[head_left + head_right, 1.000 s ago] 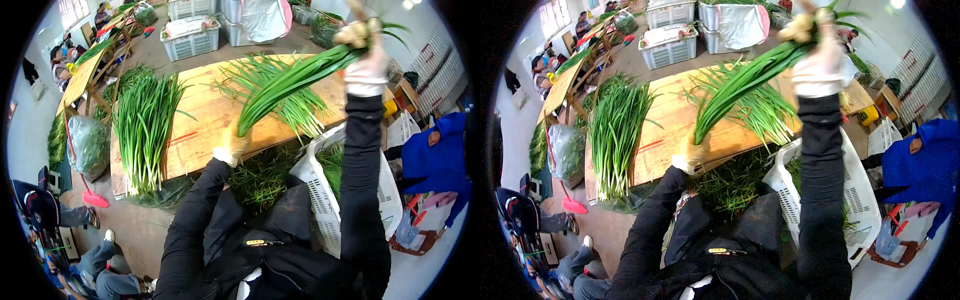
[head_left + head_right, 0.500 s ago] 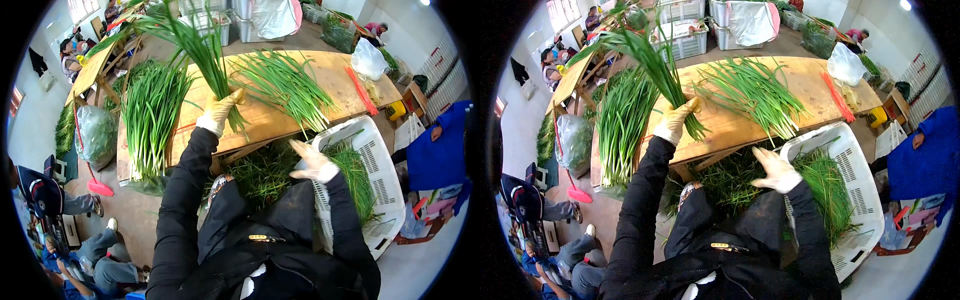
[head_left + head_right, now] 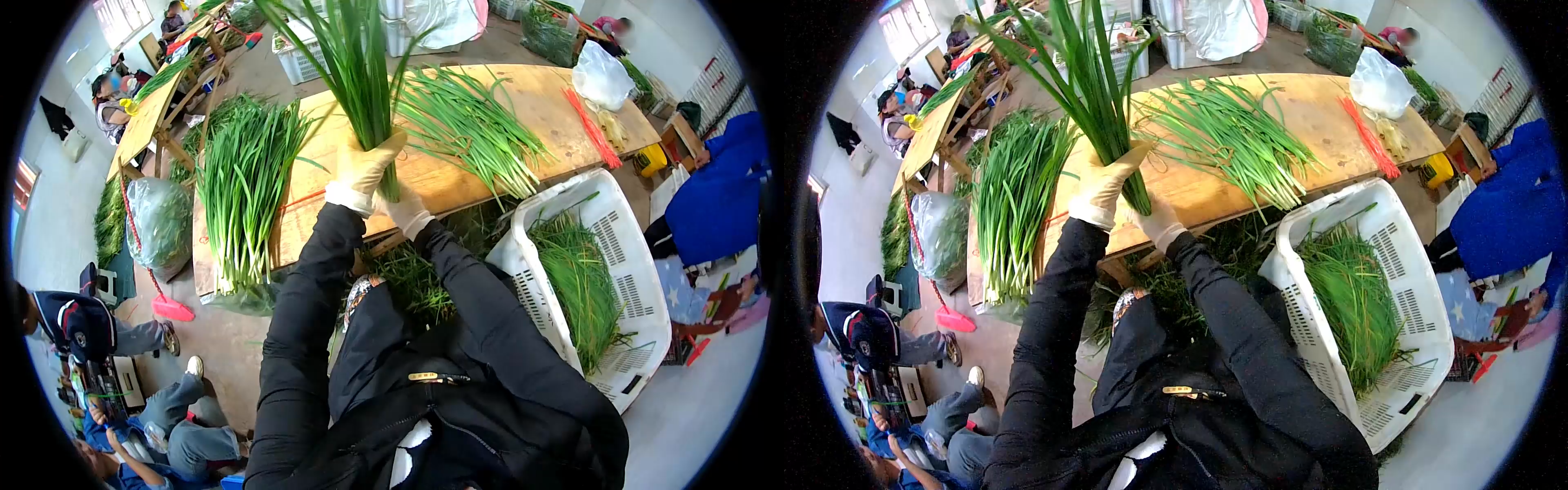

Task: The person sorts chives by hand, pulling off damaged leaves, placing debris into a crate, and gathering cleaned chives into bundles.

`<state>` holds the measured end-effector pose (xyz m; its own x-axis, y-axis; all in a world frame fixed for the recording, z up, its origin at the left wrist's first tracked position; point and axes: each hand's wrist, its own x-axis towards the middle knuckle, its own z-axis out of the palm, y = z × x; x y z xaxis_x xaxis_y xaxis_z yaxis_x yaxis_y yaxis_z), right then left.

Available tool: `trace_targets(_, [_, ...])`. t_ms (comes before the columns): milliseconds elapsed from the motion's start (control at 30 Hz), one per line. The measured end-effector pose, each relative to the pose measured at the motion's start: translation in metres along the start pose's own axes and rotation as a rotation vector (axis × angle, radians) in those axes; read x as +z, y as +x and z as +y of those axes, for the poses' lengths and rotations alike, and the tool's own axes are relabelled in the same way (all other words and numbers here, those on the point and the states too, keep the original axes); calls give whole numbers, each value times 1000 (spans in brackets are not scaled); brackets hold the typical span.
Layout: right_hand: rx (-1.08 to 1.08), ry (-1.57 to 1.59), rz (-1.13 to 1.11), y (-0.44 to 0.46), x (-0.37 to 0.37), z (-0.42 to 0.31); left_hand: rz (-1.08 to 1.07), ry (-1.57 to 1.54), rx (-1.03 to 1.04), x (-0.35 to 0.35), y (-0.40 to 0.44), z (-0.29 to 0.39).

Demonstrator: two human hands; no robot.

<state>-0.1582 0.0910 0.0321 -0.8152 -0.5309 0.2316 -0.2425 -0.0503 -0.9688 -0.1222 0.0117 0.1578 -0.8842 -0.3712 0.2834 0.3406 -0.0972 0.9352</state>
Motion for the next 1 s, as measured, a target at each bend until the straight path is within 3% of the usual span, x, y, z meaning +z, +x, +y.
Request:
trace_targets(100, [-2, 44, 15, -9, -3, 4, 78, -18, 93, -2, 11, -16])
trace_targets(133, [23, 283, -1, -13, -2, 1, 58, -43, -17, -7, 17, -16])
trace_targets(167, [33, 280, 3, -20, -5, -3, -47, -60, 16, -11, 22, -18])
trace_targets(200, [256, 407, -66, -28, -11, -14, -180, -486, -217, -18, 34, -34])
trace_targets(233, [482, 533, -137, -35, -17, -29, -213, -211, -133, -17, 32, -33])
trace_targets(267, [541, 514, -208, -41, -23, -51, -227, 65, -46, -17, 30, -31])
trace_targets(300, [635, 787, -289, -50, -33, -49, -107, -623, -321, -16, 21, -41])
trace_targets(367, [812, 886, -77, -59, -38, -55, -84, -112, -517, -22, -6, -45])
trace_targets(400, [863, 818, -113, -61, -45, -31, -114, 112, -596, -27, -20, -54])
trace_targets(433, [854, 772, -186, -60, -48, -30, -193, 284, -629, -32, -32, -67])
trace_targets(500, [824, 627, -107, -67, -41, -38, -343, 195, -724, -33, -56, -83])
trace_targets(567, [670, 534, -180, -76, -31, -36, -389, -14, -715, -16, -73, -60])
trace_targets(633, [664, 568, -285, -80, -22, -34, -193, 75, -697, -5, -81, -60])
trace_targets(700, [627, 142, -235, -83, -19, -49, -163, -52, -618, -3, -89, -61])
trace_targets(733, [416, 112, -377, -89, -22, -56, -143, -174, -530, -4, -91, -60])
trace_targets(767, [437, -55, -711, -87, -36, -81, -65, -262, -545, -5, -94, -61])
trace_targets(833, [539, 194, -733, -91, -59, -54, -105, -109, -495, -21, -99, -76])
trace_targets(900, [422, 629, -476, -86, -73, -38, -235, -16, -482, -18, -110, -67])
trace_targets(967, [289, 718, -413, -74, -62, -42, -455, 629, -405, -5, -118, -56])
trace_targets(1000, [384, 738, -263, -68, -52, -55, -488, 767, -299, 6, -128, -42])
